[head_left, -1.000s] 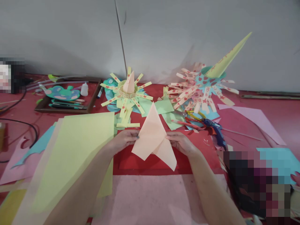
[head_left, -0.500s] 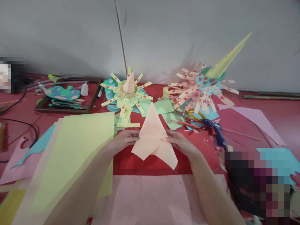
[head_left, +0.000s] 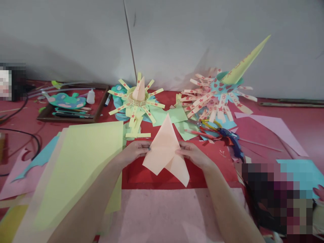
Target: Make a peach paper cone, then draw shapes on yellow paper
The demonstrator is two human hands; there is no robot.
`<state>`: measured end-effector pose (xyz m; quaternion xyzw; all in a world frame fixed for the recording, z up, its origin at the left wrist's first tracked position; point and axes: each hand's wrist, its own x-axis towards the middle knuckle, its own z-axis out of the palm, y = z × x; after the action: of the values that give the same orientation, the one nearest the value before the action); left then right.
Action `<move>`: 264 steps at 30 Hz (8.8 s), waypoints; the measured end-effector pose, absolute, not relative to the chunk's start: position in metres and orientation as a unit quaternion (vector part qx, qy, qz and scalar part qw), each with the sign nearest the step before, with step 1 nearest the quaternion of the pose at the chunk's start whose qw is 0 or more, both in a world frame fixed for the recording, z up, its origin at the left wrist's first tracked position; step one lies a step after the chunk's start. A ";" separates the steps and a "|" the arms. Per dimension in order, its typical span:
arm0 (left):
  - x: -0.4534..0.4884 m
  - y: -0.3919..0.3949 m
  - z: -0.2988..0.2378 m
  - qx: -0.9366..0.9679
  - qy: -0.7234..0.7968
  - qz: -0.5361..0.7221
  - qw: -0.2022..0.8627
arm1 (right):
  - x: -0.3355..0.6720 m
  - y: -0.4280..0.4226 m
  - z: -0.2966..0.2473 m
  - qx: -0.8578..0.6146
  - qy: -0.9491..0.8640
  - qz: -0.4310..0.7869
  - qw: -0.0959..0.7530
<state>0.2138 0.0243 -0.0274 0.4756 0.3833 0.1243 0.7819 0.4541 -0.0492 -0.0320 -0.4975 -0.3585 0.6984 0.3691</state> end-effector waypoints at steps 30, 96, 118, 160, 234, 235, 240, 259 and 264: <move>0.213 0.025 -0.027 0.454 0.378 0.128 0.797 | 0.455 -0.050 -0.036 -0.505 -0.261 0.725 0.390; 0.214 0.024 -0.028 0.456 0.391 0.137 0.788 | 0.454 -0.050 -0.028 -0.503 -0.330 0.700 0.385; 0.215 0.024 -0.026 0.480 0.386 0.118 0.779 | 0.457 -0.051 -0.037 -0.536 -0.282 0.704 0.372; 0.214 0.023 -0.021 0.482 0.391 0.103 0.777 | 0.458 -0.050 -0.028 -0.510 -0.281 0.729 0.359; 0.213 0.023 -0.021 0.448 0.413 0.118 0.784 | 0.459 -0.050 -0.037 -0.515 -0.299 0.707 0.382; 0.213 0.023 -0.021 0.449 0.408 0.119 0.786 | 0.459 -0.050 -0.038 -0.515 -0.301 0.706 0.382; 0.213 0.023 -0.021 0.452 0.399 0.119 0.789 | 0.459 -0.050 -0.038 -0.513 -0.314 0.702 0.381; 0.213 0.024 -0.028 0.453 0.404 0.122 0.785 | 0.458 -0.049 -0.031 -0.501 -0.310 0.716 0.375; 0.212 0.024 -0.029 0.447 0.410 0.125 0.785 | 0.458 -0.049 -0.032 -0.502 -0.313 0.716 0.371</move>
<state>0.2119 0.0242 -0.0288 0.4469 0.4096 0.1247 0.7855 0.4578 -0.0494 -0.0318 -0.5019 -0.3131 0.7158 0.3711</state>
